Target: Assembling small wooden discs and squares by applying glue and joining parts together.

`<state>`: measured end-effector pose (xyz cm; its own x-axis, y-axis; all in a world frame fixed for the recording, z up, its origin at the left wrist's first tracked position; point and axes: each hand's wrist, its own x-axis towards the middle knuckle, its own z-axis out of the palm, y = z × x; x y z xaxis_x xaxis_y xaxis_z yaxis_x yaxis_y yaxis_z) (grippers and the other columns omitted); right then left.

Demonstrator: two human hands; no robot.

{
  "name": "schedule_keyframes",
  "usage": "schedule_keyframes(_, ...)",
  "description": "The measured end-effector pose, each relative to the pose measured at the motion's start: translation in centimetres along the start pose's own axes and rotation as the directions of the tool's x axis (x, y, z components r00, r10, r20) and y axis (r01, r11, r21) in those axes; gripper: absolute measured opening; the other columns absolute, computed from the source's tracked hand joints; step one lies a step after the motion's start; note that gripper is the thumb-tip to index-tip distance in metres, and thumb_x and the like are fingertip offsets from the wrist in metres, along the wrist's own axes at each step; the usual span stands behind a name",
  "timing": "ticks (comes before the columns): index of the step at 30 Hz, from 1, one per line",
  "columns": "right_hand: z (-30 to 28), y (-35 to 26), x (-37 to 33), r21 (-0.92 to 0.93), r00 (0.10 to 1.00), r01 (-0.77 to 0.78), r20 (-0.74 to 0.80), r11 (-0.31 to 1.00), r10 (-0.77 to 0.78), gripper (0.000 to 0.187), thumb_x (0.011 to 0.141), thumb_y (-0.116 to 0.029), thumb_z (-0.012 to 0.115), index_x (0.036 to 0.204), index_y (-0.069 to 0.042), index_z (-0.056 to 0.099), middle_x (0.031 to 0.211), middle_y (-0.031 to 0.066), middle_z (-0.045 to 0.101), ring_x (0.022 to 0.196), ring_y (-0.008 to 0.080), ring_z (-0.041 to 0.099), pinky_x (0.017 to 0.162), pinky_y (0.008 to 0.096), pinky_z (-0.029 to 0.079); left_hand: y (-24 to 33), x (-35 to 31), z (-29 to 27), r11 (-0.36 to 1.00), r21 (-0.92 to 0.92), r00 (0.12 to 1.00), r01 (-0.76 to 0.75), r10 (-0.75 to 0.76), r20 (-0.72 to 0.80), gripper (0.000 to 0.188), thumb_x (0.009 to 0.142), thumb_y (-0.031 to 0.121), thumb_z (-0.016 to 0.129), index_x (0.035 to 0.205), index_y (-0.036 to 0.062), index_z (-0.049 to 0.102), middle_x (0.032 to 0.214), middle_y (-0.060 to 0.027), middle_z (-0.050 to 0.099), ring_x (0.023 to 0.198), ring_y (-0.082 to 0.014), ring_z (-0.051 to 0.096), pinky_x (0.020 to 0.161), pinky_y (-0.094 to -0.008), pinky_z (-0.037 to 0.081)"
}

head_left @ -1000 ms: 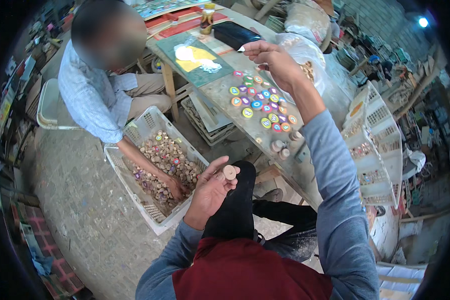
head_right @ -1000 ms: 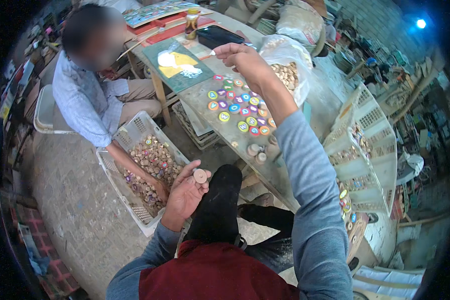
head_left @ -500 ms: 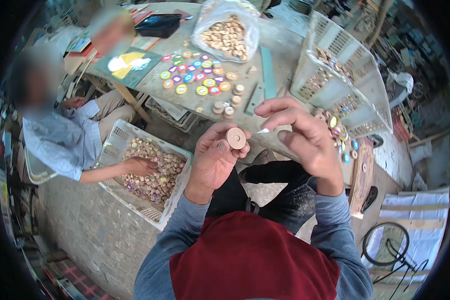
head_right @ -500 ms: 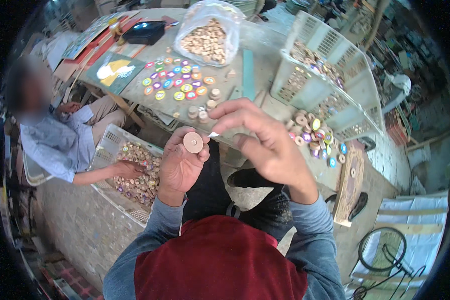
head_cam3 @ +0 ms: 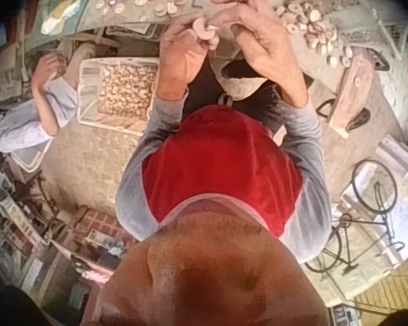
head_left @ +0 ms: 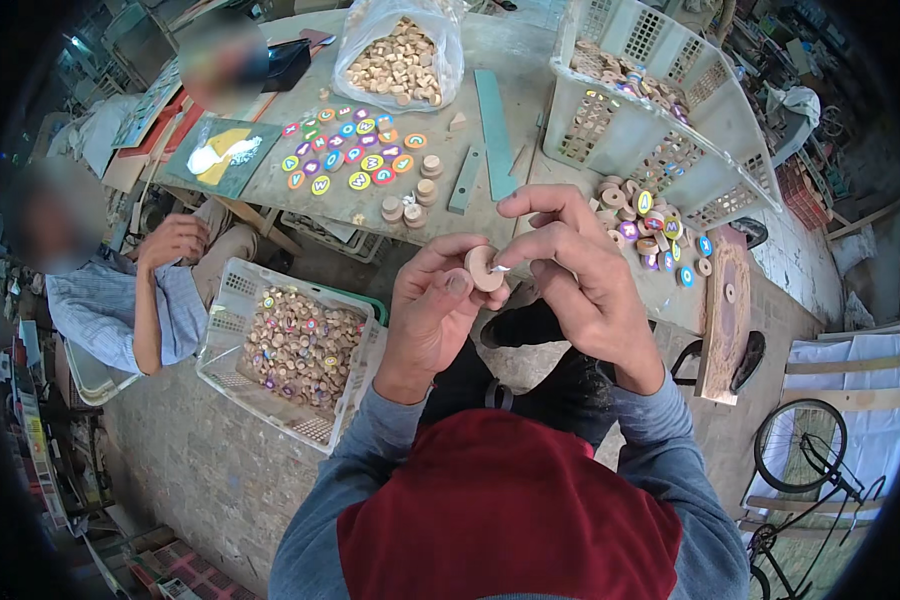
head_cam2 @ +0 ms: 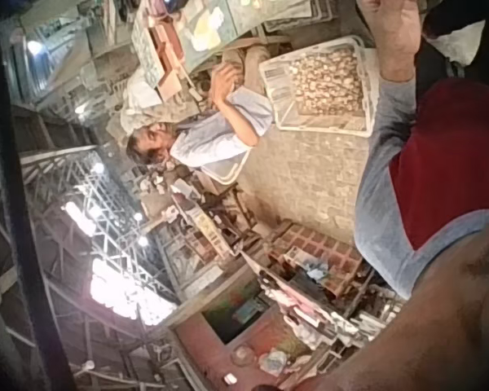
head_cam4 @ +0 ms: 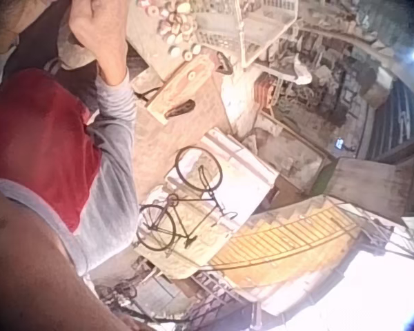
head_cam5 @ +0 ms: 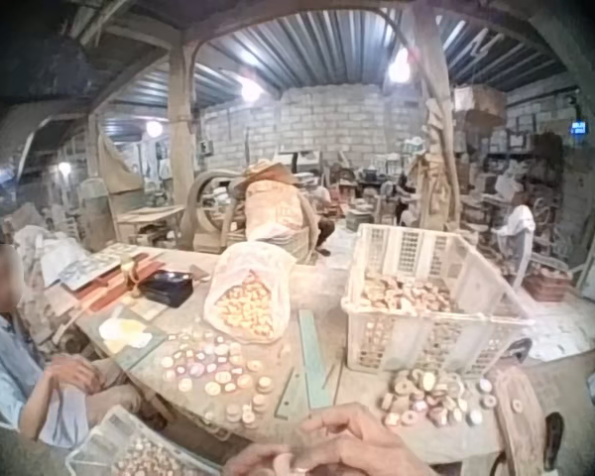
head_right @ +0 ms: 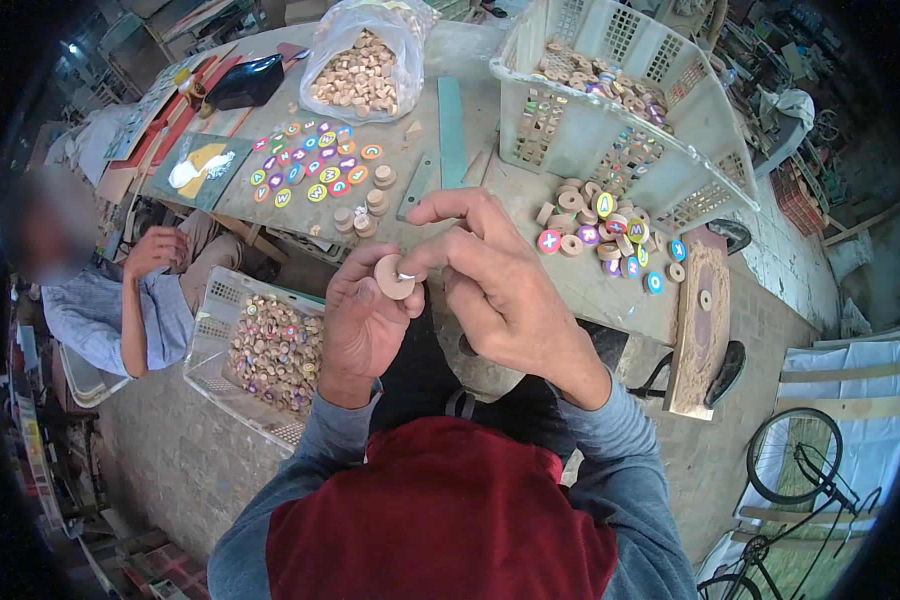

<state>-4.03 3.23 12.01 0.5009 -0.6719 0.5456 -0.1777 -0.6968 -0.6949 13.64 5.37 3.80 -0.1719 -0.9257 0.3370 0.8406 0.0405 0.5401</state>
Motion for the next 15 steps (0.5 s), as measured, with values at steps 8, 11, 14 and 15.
schedule_keyframes(8,0.7,0.1,0.2,-0.096,0.999,0.034,-0.022,0.995,-0.036,0.039,0.069,0.01,0.048,0.099,-0.007,0.067,0.123,0.0167,0.054,0.108,0.0329,0.052,0.094,0.0405,0.042,0.1,-0.2,-0.1,1.0,-0.001,0.999,0.031,-0.031,-0.03,0.039,0.094,0.017,0.064,0.126,-0.0023,0.054,0.103,-0.0141,0.065,0.089,-0.0197,0.066,0.076,-0.0312,0.054)
schedule_keyframes(11,0.8,0.4,0.3,-0.174,0.994,0.097,-0.025,0.98,-0.103,0.039,0.069,0.01,0.049,0.099,-0.007,0.067,0.122,0.0171,0.054,0.108,0.0336,0.052,0.095,0.0415,0.042,0.1,-0.3,-0.3,0.999,-0.008,0.999,0.035,-0.036,-0.033,0.039,0.094,0.017,0.063,0.127,-0.0022,0.054,0.105,-0.0148,0.065,0.089,-0.0195,0.066,0.076,-0.0307,0.054)
schedule_keyframes(14,1.0,0.5,0.1,-0.167,0.995,0.09,-0.016,0.982,-0.094,0.039,0.068,0.01,0.049,0.1,-0.006,0.067,0.123,0.0177,0.054,0.111,0.0347,0.052,0.096,0.0428,0.042,0.1,-0.4,-0.5,0.999,-0.039,0.998,0.035,-0.037,-0.041,0.038,0.094,0.017,0.062,0.127,-0.0021,0.054,0.106,-0.0157,0.066,0.089,-0.0201,0.067,0.076,-0.0311,0.055)
schedule_keyframes(15,1.1,0.5,0.0,-0.184,0.996,0.082,-0.026,0.979,-0.088,0.04,0.068,0.01,0.049,0.101,-0.005,0.067,0.124,0.0181,0.054,0.112,0.0353,0.052,0.096,0.0431,0.042,0.1,-0.5,-0.6,0.999,-0.04,0.998,0.034,-0.035,-0.042,0.038,0.094,0.017,0.062,0.127,-0.0021,0.054,0.106,-0.0157,0.066,0.089,-0.0201,0.067,0.076,-0.0311,0.055)
